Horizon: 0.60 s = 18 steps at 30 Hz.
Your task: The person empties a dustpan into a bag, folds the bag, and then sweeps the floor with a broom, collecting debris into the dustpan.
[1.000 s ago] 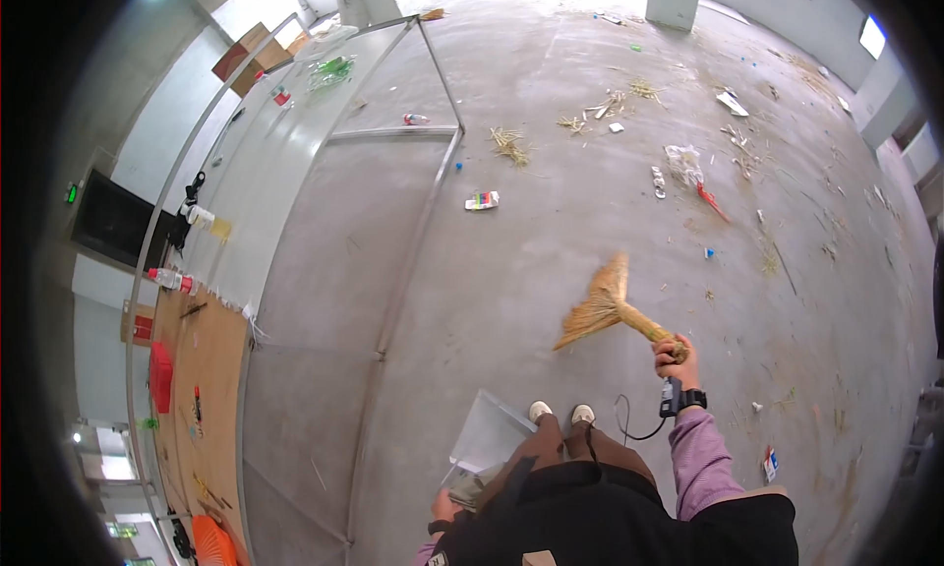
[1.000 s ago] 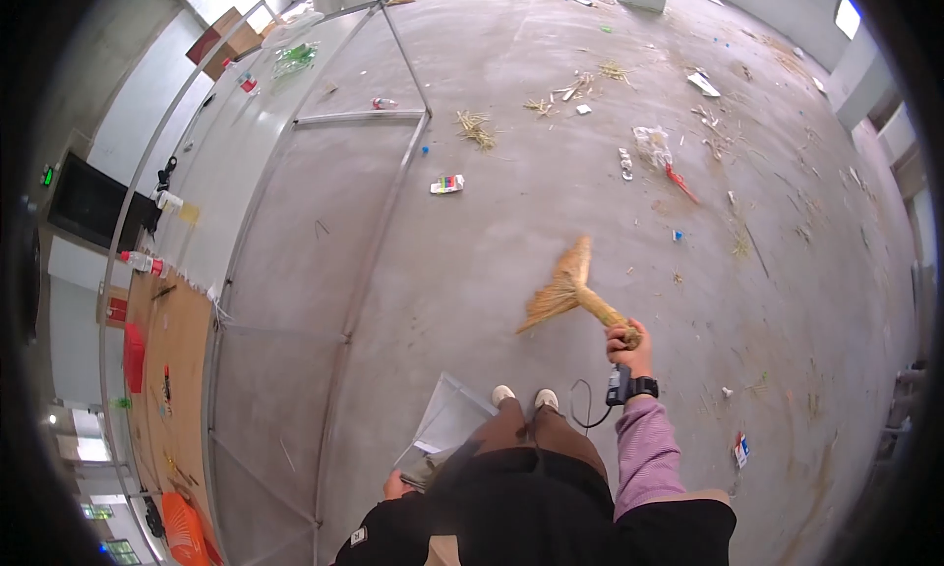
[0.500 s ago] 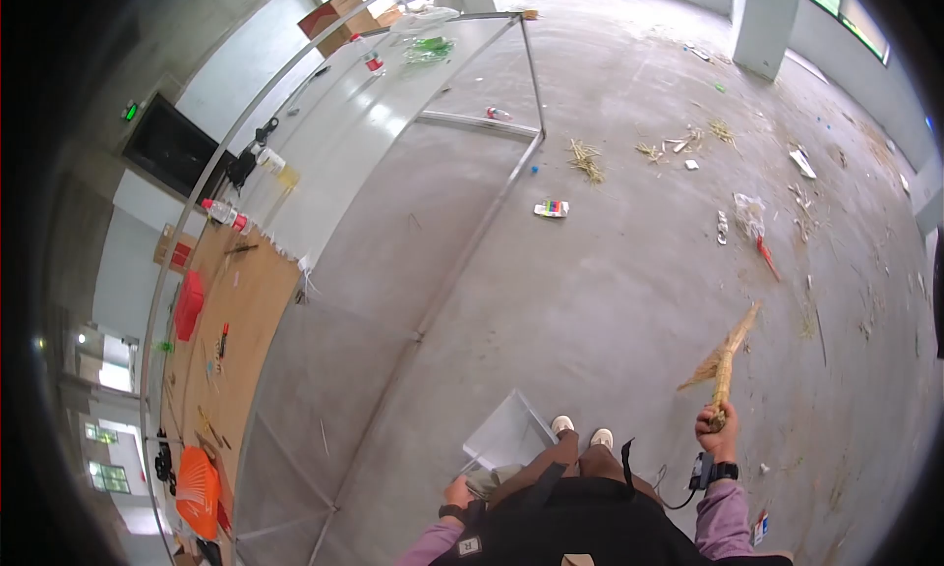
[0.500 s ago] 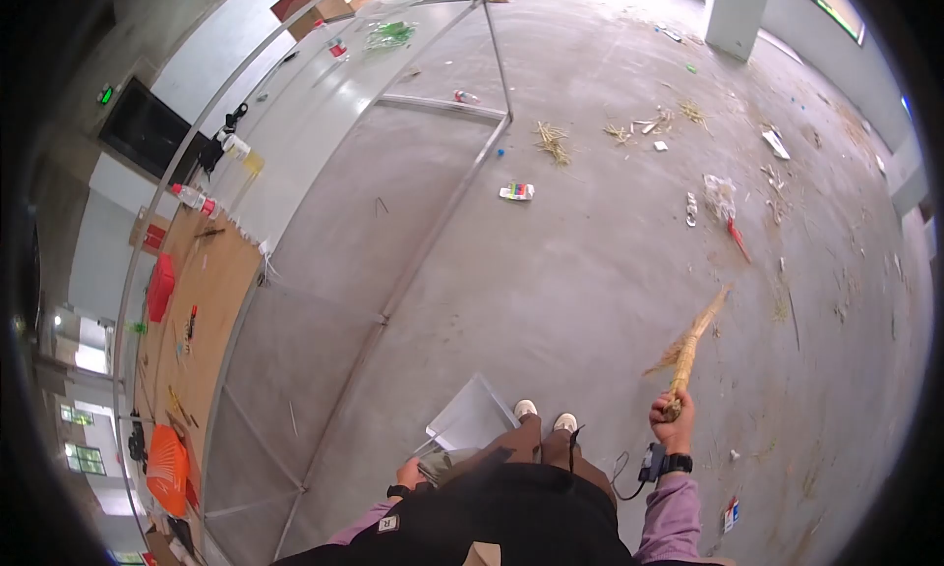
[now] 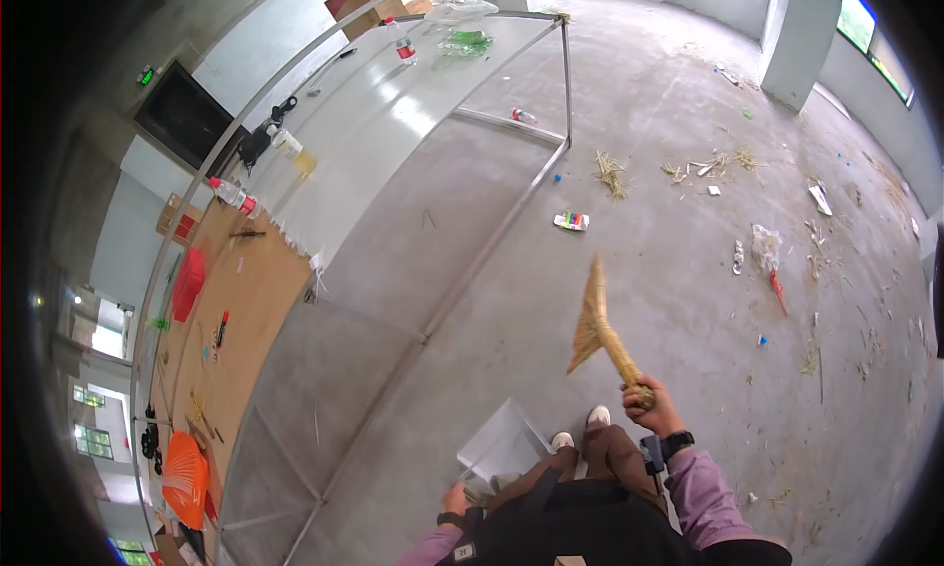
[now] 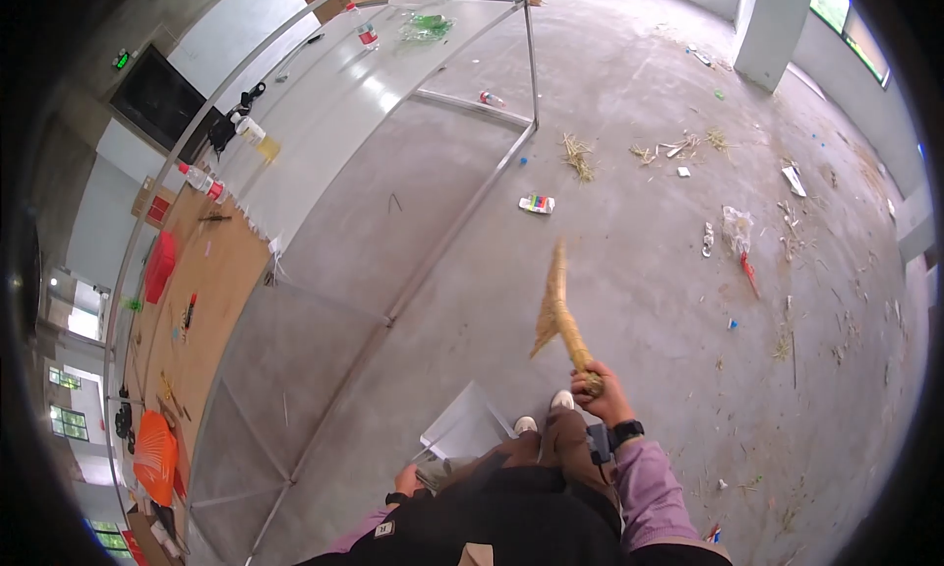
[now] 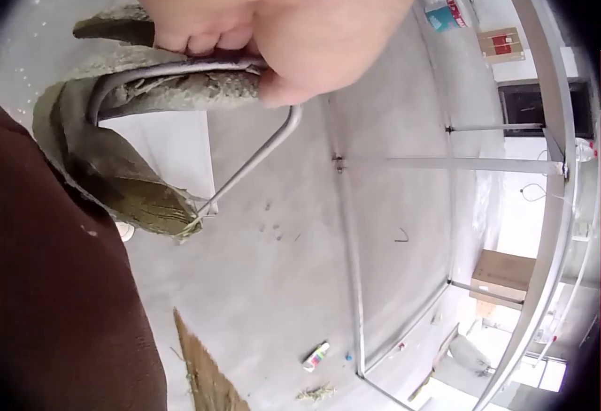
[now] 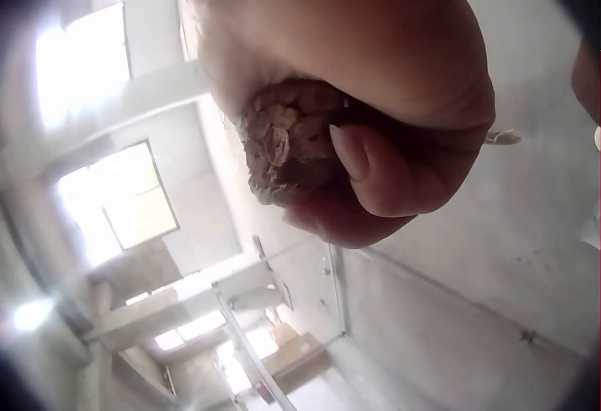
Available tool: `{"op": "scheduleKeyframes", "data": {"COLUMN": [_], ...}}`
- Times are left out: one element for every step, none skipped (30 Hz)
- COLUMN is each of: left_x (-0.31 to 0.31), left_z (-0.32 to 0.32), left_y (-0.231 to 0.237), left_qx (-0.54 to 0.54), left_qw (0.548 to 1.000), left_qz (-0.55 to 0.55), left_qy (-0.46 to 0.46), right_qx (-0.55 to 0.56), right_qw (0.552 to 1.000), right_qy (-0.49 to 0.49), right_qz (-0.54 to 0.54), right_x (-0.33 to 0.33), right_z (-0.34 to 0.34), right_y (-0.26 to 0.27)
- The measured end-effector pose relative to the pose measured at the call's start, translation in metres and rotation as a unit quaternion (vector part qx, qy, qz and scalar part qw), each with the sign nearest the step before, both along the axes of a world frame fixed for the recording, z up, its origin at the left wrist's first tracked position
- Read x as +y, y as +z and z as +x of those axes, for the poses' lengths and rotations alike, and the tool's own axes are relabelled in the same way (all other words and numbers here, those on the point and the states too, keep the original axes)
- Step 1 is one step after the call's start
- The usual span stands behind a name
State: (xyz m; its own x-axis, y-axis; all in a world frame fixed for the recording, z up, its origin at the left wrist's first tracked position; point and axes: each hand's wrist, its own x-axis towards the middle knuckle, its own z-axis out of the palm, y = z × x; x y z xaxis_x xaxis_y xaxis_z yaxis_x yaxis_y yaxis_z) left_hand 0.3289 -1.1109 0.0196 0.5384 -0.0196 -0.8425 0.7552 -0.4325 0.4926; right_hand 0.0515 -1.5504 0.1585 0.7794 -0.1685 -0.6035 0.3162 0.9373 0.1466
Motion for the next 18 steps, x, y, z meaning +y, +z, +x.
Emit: {"op": "scheduleKeyframes", "data": {"left_x": [-0.002, -0.004, -0.006, -0.009, 0.013, 0.037, 0.038, 0.028, 0.019, 0.012, -0.011, -0.018, -0.025, -0.034, -0.048, -0.062, -0.076, -0.086], "left_z": [-0.002, -0.004, -0.006, -0.008, -0.009, -0.009, -0.013, -0.012, -0.011, -0.018, -0.026, -0.028, -0.031, -0.035, -0.039, -0.042, -0.045, -0.046], "left_y": [0.003, 0.007, 0.010, 0.012, -0.009, -0.033, -0.031, -0.023, -0.016, 0.004, 0.038, 0.043, 0.046, 0.050, 0.059, 0.070, 0.081, 0.089], "left_qx": [-0.004, -0.001, 0.003, 0.007, -0.068, -0.160, -0.209, -0.241, -0.274, -0.285, -0.291, -0.291, -0.292, -0.292, -0.303, -0.313, -0.323, -0.316], "left_qw": [1.000, 1.000, 1.000, 0.999, 0.989, 0.954, 0.932, 0.901, 0.864, 0.817, 0.763, 0.764, 0.766, 0.769, 0.775, 0.781, 0.786, 0.782], "left_qz": [0.025, 0.025, 0.025, 0.027, 0.018, 0.017, 0.040, 0.076, 0.114, 0.166, 0.216, 0.219, 0.223, 0.226, 0.216, 0.207, 0.199, 0.209], "left_qy": [0.006, 0.008, 0.012, 0.018, -0.127, -0.252, -0.294, -0.353, -0.406, -0.473, -0.536, -0.532, -0.527, -0.523, -0.511, -0.499, -0.488, -0.495], "right_qx": [0.008, 0.016, 0.005, -0.007, -0.018, -0.035, -0.053, -0.072, -0.079, -0.085, -0.089, -0.087, -0.085, -0.082, -0.084, -0.085, -0.087, -0.082], "right_qw": [1.000, 0.999, 0.999, 0.998, 0.996, 0.995, 0.993, 0.991, 0.990, 0.989, 0.988, 0.989, 0.989, 0.989, 0.989, 0.990, 0.990, 0.992], "right_qy": [0.018, 0.037, 0.050, 0.066, 0.082, 0.093, 0.104, 0.113, 0.117, 0.120, 0.123, 0.121, 0.121, 0.120, 0.118, 0.116, 0.113, 0.097], "right_qz": [-0.009, -0.018, -0.020, -0.021, -0.020, -0.002, 0.015, 0.030, 0.024, 0.019, 0.015, 0.011, 0.006, 0.001, 0.000, 0.001, 0.002, 0.022], "right_x": [-0.008, -0.018, -0.029, -0.040, -0.051, -0.061, -0.073, -0.088, -0.101, -0.114, -0.126, -0.138, -0.151, -0.167, -0.183, -0.199, -0.216, -0.235], "right_z": [0.018, 0.035, 0.051, 0.066, 0.082, 0.097, 0.112, 0.129, 0.146, 0.163, 0.178, 0.193, 0.209, 0.221, 0.231, 0.241, 0.248, 0.250], "right_y": [0.001, 0.002, 0.002, -0.001, -0.005, -0.009, -0.013, -0.016, -0.017, -0.018, -0.019, -0.018, -0.018, -0.019, -0.026, -0.035, -0.042, -0.045]}}
